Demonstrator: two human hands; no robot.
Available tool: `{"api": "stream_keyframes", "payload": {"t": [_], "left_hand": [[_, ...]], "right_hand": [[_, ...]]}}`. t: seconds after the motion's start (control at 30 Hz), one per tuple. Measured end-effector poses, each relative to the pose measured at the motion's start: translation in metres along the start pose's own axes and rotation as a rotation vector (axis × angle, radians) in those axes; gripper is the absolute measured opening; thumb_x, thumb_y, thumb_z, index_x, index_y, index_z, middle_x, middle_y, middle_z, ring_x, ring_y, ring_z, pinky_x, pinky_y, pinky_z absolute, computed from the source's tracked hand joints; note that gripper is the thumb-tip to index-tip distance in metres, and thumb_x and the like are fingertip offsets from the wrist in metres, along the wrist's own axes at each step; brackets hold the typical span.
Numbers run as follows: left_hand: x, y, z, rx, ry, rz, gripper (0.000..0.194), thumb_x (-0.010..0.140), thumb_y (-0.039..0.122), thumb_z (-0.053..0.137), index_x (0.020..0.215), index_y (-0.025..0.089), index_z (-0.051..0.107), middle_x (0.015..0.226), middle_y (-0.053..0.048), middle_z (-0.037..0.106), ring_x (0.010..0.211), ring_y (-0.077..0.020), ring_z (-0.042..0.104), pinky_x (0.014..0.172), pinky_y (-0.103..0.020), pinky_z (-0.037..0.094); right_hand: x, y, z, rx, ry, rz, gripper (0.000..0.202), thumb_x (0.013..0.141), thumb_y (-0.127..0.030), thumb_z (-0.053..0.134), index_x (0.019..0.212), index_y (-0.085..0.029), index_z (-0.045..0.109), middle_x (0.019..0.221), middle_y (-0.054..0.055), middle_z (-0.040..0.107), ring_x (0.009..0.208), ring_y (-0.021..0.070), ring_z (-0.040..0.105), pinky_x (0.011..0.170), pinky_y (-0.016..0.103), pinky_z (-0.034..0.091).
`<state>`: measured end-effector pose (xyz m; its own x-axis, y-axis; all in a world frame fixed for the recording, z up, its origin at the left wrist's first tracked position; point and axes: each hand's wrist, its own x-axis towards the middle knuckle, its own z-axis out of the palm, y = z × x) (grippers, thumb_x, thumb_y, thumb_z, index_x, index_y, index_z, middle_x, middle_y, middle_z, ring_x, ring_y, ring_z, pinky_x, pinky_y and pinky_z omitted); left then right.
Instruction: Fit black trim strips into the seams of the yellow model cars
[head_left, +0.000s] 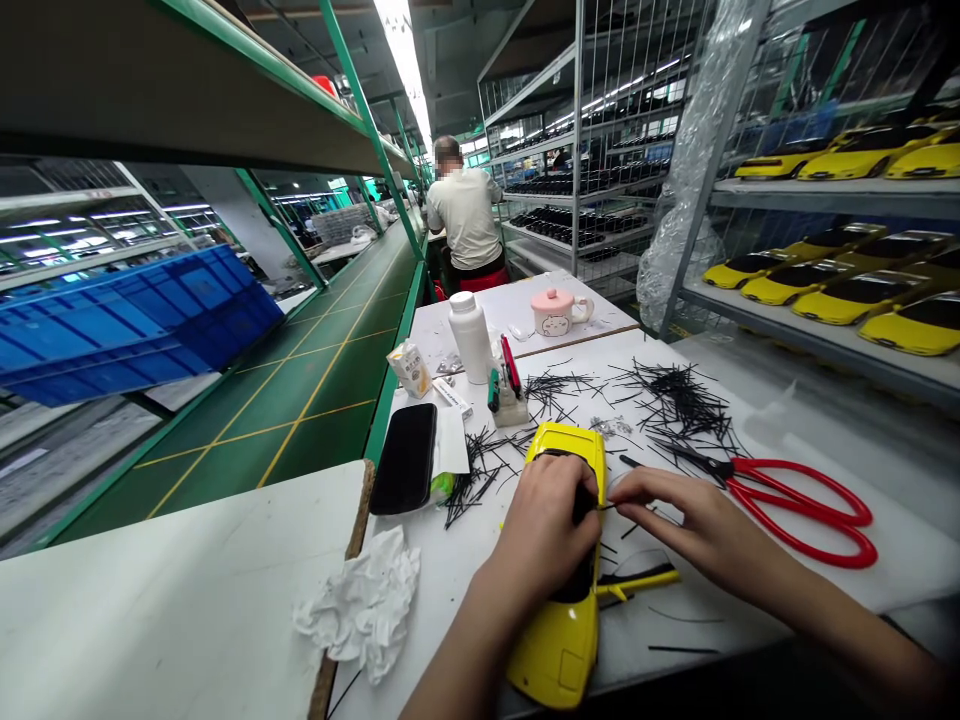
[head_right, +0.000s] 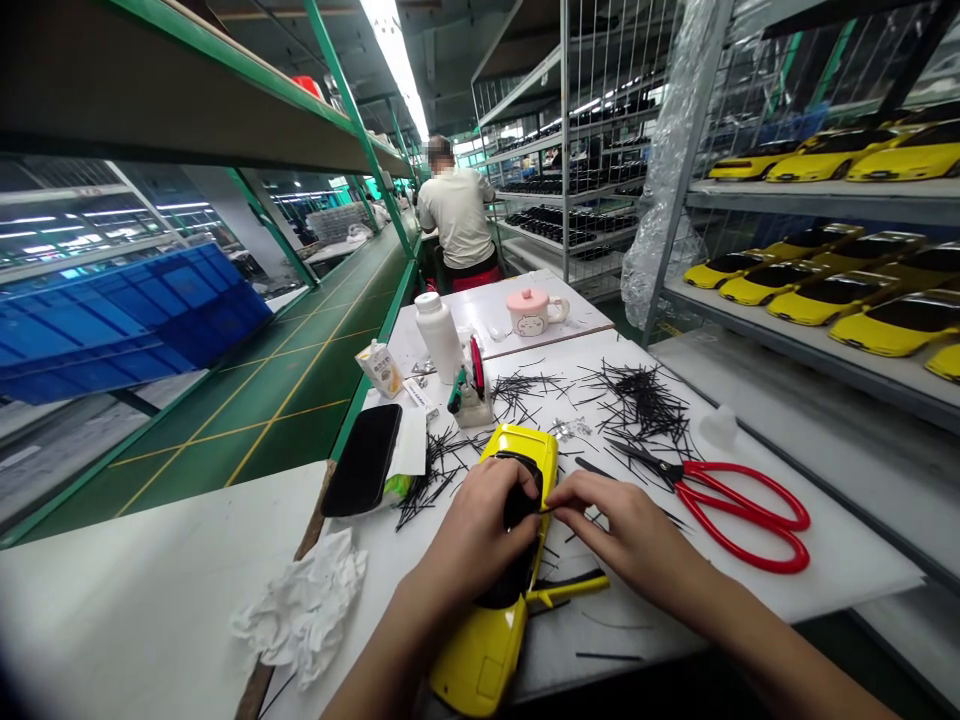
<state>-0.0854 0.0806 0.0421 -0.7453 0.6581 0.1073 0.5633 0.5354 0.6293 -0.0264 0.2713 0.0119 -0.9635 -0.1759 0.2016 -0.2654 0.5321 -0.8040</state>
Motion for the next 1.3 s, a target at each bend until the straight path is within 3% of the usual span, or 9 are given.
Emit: {"api": "stream_keyframes", "payload": {"t": [0.4,0.57,0.83,1.0,1.3], "left_hand": [[0.0,0.002,0.001,0.055,-0.018,-0.001,0.022,0.074,0.008,0.055,0.09,0.021,0.048,0.102,-0.005,0.059,0.099,-0.0243,0.051,0.089,-0.038,0.041],[0.0,0.002,0.003,0.069,-0.012,-0.009,0.02,0.075,0.008,0.052,0.09,0.021,0.048,0.102,-0.005,0.059,0.099,-0.0243,0.051,0.089,-0.039,0.04],[0.0,0.001,0.003,0.073,-0.01,-0.004,0.02,0.076,0.008,0.053,0.09,0.021,0.049,0.103,-0.005,0.059,0.1,-0.0242,0.051,0.088,-0.038,0.041],[0.0,0.0,0.003,0.069,-0.005,0.001,0.018,0.077,0.008,0.053,0.091,0.021,0.049,0.103,-0.005,0.059,0.1,-0.0237,0.051,0.088,-0.037,0.041],[-0.001,0.0,0.004,0.053,-0.005,-0.008,0.018,0.077,0.009,0.053,0.09,0.021,0.05,0.102,-0.005,0.058,0.099,-0.0241,0.051,0.088,-0.038,0.04]], "right_hand": [[-0.001,-0.001,0.0,0.229,-0.044,0.163,0.031,0.088,-0.05,0.064,0.092,-0.02,0.068,0.085,0.004,0.071,0.078,0.0165,0.067,0.072,0.025,0.054],[0.0,0.001,-0.001,0.381,-0.074,0.221,0.034,0.086,-0.051,0.065,0.091,-0.018,0.071,0.084,0.004,0.07,0.081,0.0172,0.067,0.074,0.026,0.054],[0.002,0.011,0.004,0.443,-0.053,0.195,0.033,0.084,-0.043,0.07,0.103,-0.017,0.063,0.098,0.006,0.066,0.092,0.0177,0.064,0.085,0.029,0.052],[0.01,0.022,0.013,0.426,-0.054,0.2,0.037,0.082,-0.048,0.07,0.099,-0.016,0.063,0.086,0.004,0.064,0.078,0.015,0.06,0.071,0.026,0.05],[0.011,0.022,0.016,0.326,-0.025,0.175,0.029,0.089,-0.046,0.063,0.091,-0.018,0.067,0.084,0.003,0.064,0.079,0.0157,0.058,0.07,0.025,0.045]]}}
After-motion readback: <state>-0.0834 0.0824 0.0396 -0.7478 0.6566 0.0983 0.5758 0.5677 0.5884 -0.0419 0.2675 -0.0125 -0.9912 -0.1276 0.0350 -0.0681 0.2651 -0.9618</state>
